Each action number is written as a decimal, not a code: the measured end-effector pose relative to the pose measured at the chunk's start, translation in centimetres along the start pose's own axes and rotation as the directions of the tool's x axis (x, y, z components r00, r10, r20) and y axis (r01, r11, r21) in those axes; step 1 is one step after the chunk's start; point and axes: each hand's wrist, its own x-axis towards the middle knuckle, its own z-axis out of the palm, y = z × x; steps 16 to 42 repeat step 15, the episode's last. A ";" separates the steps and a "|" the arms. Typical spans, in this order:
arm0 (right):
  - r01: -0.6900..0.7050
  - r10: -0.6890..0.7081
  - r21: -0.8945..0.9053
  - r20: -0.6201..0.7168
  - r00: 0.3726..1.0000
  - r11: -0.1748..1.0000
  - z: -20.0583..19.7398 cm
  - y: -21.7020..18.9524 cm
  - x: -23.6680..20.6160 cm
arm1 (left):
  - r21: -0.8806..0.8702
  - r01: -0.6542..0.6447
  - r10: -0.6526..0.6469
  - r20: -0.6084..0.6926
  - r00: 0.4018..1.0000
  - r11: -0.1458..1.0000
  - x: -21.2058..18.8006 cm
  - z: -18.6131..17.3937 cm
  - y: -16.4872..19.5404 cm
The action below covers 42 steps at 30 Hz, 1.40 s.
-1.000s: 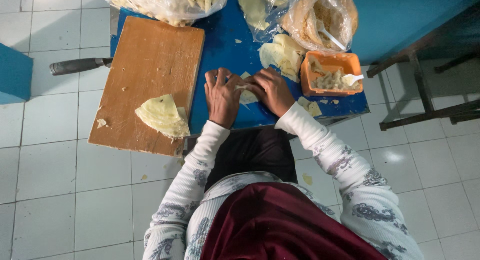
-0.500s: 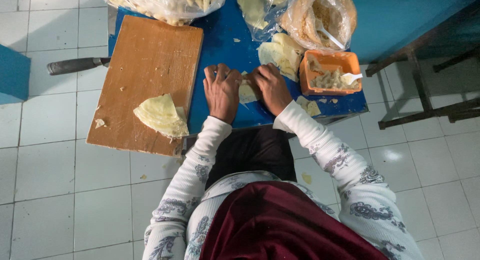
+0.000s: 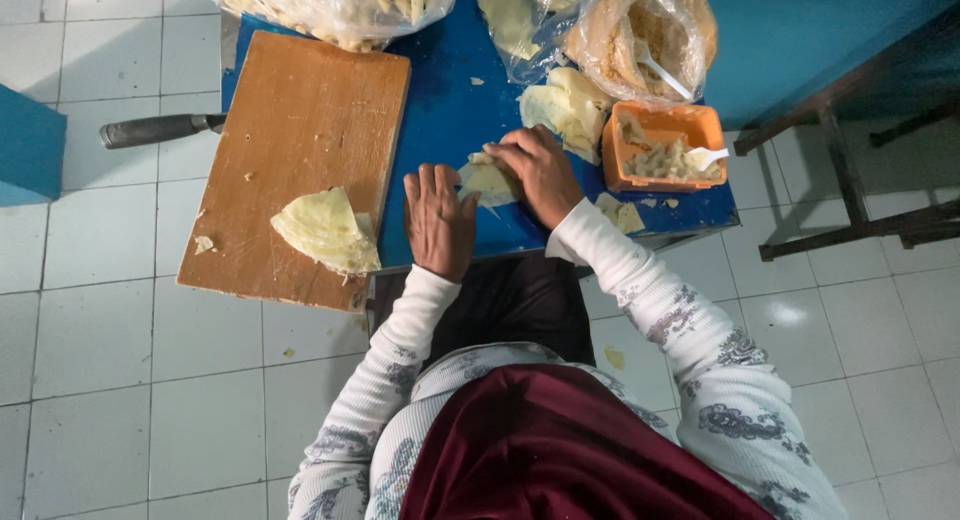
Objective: The person cuts thin flat sheets of dough on a wooden board with a knife, then folds and stacks the cut pieces by hand and places them into an orange container on the table. They occasionally use a spoon to scoop filling from the container onto the folded pieces.
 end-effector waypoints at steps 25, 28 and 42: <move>-0.229 0.234 0.338 0.028 0.972 0.913 -2.6 -1.0 -1.1 | 0.039 0.033 -0.031 -0.043 0.999 0.999 -1.2 0.7 -0.1; -0.229 0.234 0.338 0.028 0.972 0.913 -2.6 -1.0 -1.1 | 0.039 0.033 -0.031 -0.043 0.999 0.999 -1.2 0.7 -0.1; -0.229 0.234 0.338 0.028 0.972 0.913 -2.6 -1.0 -1.1 | 0.039 0.033 -0.031 -0.043 0.999 0.999 -1.2 0.7 -0.1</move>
